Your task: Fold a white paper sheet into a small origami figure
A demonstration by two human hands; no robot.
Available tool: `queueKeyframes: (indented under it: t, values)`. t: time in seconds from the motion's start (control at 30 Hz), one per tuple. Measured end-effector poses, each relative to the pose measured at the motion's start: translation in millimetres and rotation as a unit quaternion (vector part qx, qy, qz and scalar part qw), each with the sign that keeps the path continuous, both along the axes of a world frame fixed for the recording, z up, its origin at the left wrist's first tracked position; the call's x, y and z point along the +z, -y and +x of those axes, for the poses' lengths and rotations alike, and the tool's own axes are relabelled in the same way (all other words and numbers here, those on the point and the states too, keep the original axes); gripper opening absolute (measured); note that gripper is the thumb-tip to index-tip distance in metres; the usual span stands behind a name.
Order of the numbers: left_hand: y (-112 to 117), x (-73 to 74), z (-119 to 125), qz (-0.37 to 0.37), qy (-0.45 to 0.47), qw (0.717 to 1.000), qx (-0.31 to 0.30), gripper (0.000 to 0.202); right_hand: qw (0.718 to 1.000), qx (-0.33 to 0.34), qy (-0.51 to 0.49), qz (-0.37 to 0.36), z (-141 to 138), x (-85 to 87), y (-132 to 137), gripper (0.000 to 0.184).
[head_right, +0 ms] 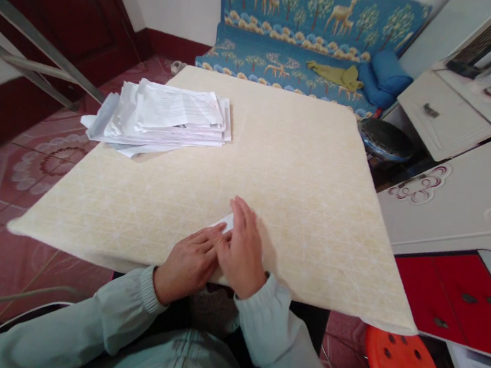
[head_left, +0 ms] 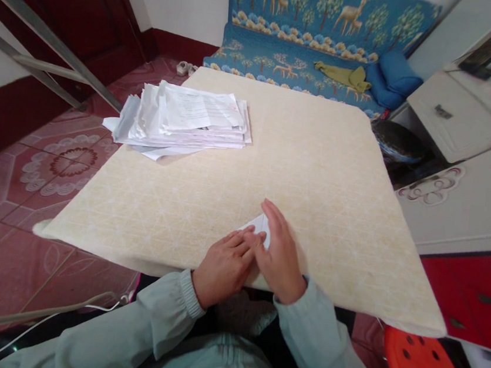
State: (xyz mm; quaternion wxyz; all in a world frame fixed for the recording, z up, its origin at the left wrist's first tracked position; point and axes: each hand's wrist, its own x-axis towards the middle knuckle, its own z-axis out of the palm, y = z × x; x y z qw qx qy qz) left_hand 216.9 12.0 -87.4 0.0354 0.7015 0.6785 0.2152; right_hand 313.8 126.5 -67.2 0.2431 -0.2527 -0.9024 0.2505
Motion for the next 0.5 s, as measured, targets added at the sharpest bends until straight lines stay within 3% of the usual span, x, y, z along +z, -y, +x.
queueKeyframes:
  t: [0.07,0.2,0.37,0.5]
  values:
    - [0.2,-0.9,-0.8,0.005,0.004,1.0,-0.001,0.046,0.998,0.044,0.046,0.011,11.7,-5.4,25.8,0.072]
    - [0.9,0.4,-1.4,-0.012,-0.016,1.0,-0.005,0.044,0.991,0.018,0.118,0.063,40.8,-20.8,41.1,0.092]
    - [1.3,1.7,-0.5,-0.006,-0.022,1.0,0.0,0.039,0.98,-0.02,0.166,0.112,77.1,-17.4,19.0,0.084]
    - [0.6,1.5,-0.1,0.001,-0.009,1.0,-0.01,0.038,0.986,-0.068,0.116,0.102,77.1,-1.6,11.7,0.071]
